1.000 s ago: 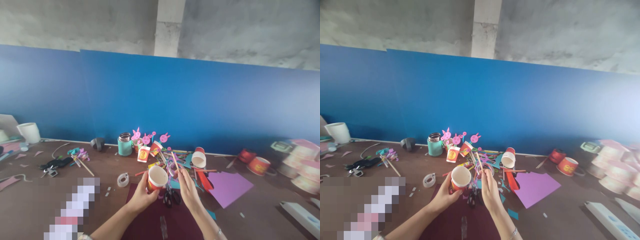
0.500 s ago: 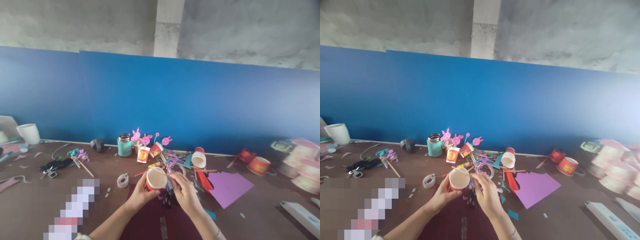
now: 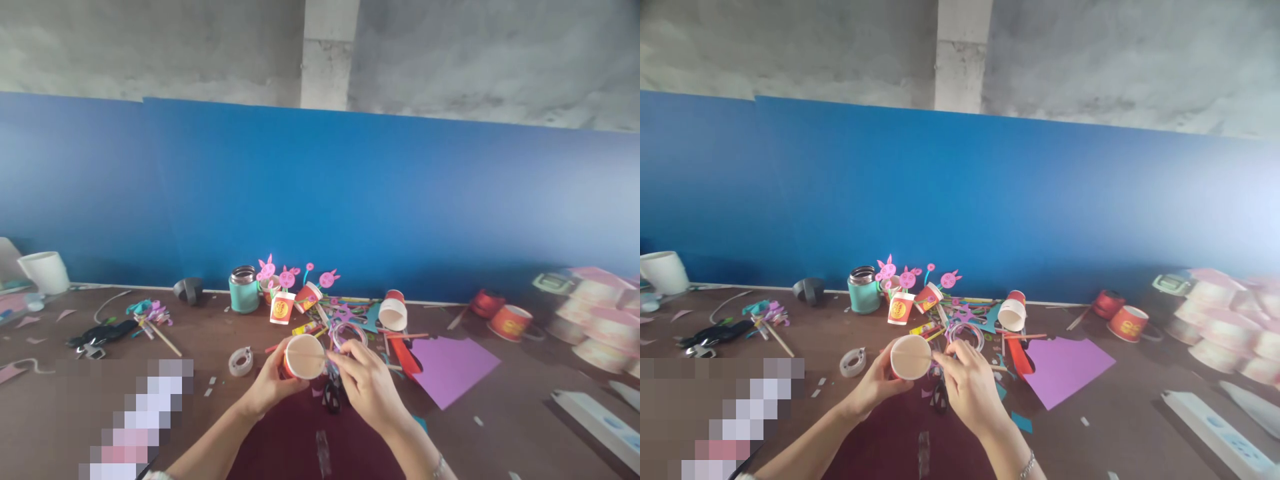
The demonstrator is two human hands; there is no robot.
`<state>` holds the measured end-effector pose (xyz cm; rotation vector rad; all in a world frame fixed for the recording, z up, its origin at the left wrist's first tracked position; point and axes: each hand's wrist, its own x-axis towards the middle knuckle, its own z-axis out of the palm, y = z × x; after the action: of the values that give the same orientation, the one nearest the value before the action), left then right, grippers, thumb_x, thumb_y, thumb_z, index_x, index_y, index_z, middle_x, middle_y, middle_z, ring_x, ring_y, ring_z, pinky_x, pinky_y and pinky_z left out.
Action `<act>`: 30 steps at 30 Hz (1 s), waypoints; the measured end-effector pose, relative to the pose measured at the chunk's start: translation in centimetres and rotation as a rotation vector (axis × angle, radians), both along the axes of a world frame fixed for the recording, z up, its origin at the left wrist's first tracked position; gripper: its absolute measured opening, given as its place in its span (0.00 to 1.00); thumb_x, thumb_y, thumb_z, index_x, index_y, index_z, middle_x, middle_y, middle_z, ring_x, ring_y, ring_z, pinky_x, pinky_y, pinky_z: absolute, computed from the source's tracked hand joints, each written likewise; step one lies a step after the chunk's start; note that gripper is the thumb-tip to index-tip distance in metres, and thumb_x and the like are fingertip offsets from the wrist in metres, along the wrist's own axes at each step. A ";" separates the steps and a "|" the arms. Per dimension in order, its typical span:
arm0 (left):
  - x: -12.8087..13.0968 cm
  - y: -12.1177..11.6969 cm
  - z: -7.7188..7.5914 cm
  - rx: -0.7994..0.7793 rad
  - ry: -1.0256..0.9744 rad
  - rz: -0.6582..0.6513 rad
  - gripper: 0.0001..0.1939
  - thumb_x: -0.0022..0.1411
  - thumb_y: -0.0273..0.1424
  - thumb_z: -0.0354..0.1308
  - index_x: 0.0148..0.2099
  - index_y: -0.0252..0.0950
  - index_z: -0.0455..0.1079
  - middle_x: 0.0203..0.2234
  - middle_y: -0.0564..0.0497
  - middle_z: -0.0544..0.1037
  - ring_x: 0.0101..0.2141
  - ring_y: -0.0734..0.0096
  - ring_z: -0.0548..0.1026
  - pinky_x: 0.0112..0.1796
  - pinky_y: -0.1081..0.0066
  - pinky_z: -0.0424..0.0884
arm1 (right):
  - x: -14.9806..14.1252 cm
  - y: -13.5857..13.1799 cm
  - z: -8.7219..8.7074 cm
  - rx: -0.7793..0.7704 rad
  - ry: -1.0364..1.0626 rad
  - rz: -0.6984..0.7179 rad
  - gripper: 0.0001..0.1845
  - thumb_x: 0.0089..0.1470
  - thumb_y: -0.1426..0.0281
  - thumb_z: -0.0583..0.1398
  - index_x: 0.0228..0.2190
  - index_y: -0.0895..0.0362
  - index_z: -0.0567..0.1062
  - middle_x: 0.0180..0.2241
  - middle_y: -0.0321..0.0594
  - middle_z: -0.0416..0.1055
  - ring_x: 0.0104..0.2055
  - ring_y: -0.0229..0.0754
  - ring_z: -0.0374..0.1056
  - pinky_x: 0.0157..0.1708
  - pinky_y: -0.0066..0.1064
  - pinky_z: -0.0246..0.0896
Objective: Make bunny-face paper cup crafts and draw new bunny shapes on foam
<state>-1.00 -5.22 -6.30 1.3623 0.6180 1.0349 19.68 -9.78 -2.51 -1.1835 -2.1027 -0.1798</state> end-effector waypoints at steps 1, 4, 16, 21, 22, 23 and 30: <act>0.1 0.0 -0.1 0.023 0.013 0.004 0.35 0.45 0.30 0.69 0.55 0.36 0.62 0.49 0.43 0.71 0.50 0.52 0.68 0.50 0.60 0.64 | -0.1 0.0 0.0 -0.023 0.012 0.012 0.19 0.56 0.79 0.50 0.43 0.53 0.74 0.33 0.42 0.67 0.34 0.41 0.65 0.34 0.32 0.63; 0.5 -0.2 -0.2 0.101 0.063 0.016 0.32 0.44 0.31 0.69 0.53 0.35 0.64 0.52 0.41 0.68 0.51 0.50 0.67 0.50 0.58 0.64 | -0.2 0.0 -0.1 -0.091 0.076 0.061 0.17 0.57 0.79 0.51 0.41 0.53 0.74 0.33 0.41 0.67 0.34 0.40 0.66 0.34 0.29 0.63; 0.8 -0.3 0.0 0.223 0.124 0.050 0.33 0.47 0.34 0.68 0.54 0.35 0.62 0.48 0.41 0.71 0.49 0.52 0.69 0.50 0.58 0.64 | 0.6 0.2 0.2 -0.179 0.156 0.122 0.15 0.58 0.77 0.52 0.40 0.53 0.75 0.32 0.40 0.66 0.34 0.39 0.66 0.34 0.28 0.62; 0.9 -0.6 0.3 0.388 0.262 0.011 0.28 0.50 0.34 0.66 0.53 0.37 0.64 0.48 0.43 0.71 0.50 0.54 0.68 0.52 0.58 0.62 | -0.9 -0.4 0.5 -0.210 0.096 0.149 0.16 0.56 0.79 0.51 0.38 0.53 0.75 0.33 0.40 0.65 0.32 0.37 0.64 0.32 0.26 0.61; 1.0 -0.7 0.3 0.416 0.286 0.006 0.28 0.50 0.34 0.65 0.53 0.38 0.64 0.48 0.43 0.71 0.50 0.55 0.68 0.51 0.58 0.62 | -1.4 -0.6 0.4 -0.203 0.080 0.148 0.16 0.55 0.81 0.50 0.35 0.54 0.75 0.33 0.40 0.64 0.32 0.37 0.64 0.32 0.26 0.61; 1.2 -0.8 0.2 0.446 0.309 0.001 0.28 0.50 0.34 0.65 0.53 0.38 0.64 0.47 0.43 0.71 0.49 0.55 0.68 0.51 0.58 0.63 | -1.8 -0.8 0.4 -0.196 0.064 0.146 0.16 0.53 0.82 0.50 0.32 0.55 0.74 0.33 0.40 0.64 0.33 0.37 0.64 0.33 0.27 0.61; 1.8 -1.0 -0.2 0.367 0.213 0.014 0.28 0.49 0.33 0.65 0.52 0.37 0.63 0.46 0.43 0.72 0.47 0.56 0.70 0.49 0.59 0.65 | -2.0 -0.8 0.2 -0.107 0.051 0.106 0.15 0.53 0.82 0.50 0.31 0.56 0.73 0.32 0.40 0.64 0.33 0.39 0.63 0.34 0.30 0.61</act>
<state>0.85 -6.21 -6.54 1.8087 0.6139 1.0570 17.70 -10.57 -2.27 -1.1231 -2.1464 0.0118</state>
